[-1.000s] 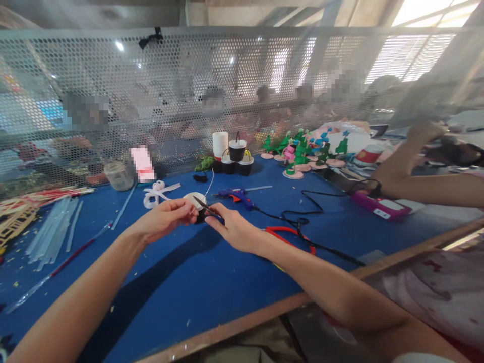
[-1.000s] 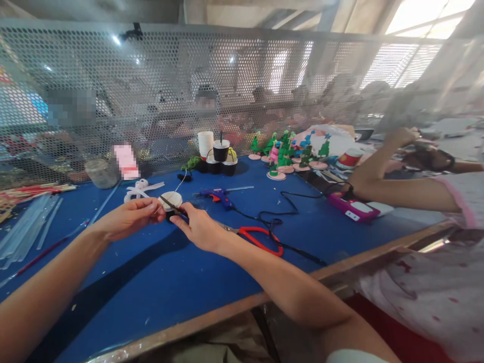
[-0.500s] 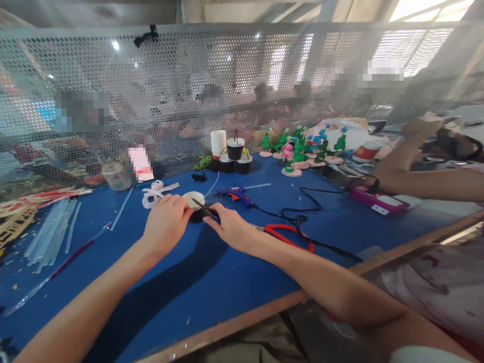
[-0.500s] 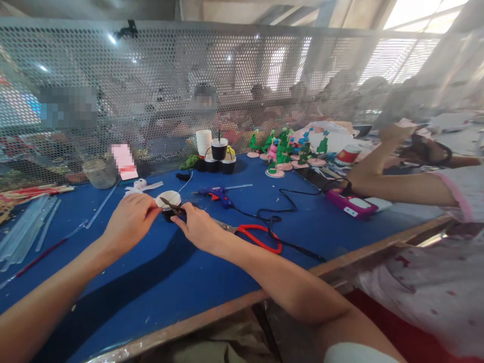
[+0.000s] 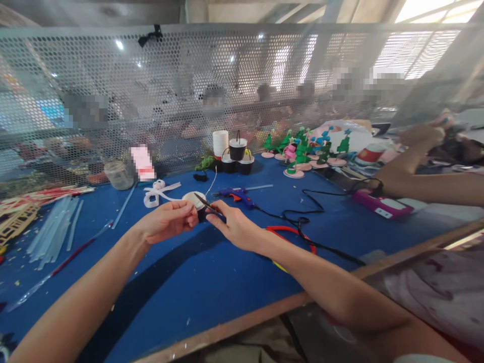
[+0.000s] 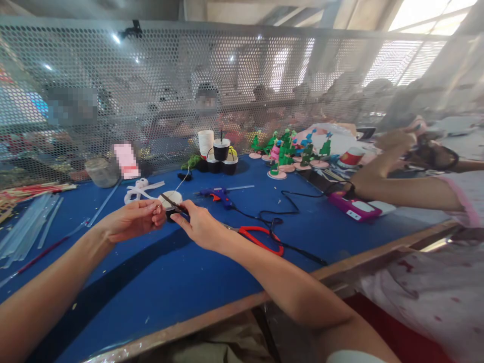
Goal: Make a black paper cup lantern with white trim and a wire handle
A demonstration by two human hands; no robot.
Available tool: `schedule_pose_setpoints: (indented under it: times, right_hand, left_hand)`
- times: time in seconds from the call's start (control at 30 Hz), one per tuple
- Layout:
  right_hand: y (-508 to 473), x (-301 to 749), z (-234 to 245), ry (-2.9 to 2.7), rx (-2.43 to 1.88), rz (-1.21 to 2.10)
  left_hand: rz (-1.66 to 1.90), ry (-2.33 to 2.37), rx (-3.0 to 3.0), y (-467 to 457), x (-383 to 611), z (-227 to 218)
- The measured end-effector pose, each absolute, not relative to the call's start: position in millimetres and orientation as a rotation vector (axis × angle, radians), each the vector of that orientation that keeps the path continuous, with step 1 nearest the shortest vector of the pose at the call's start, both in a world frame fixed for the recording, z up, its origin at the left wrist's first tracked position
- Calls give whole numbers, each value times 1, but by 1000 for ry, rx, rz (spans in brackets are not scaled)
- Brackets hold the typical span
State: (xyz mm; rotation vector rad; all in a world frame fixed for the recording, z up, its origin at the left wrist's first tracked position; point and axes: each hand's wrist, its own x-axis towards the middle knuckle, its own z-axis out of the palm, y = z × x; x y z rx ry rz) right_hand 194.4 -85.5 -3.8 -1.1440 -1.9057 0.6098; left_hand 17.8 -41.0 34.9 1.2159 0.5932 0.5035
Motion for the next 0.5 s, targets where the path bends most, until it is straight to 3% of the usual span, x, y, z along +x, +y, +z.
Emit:
schedule_pose_setpoints:
  times: [0.27, 0.5]
  right_hand:
    - [-90, 196, 1, -1946, -1087, 601]
    - [-86, 194, -3, -1920, -1156, 597]
  left_hand:
    - [494, 489, 1250, -45, 22, 30]
    - [568, 799, 1905, -46, 18, 40]
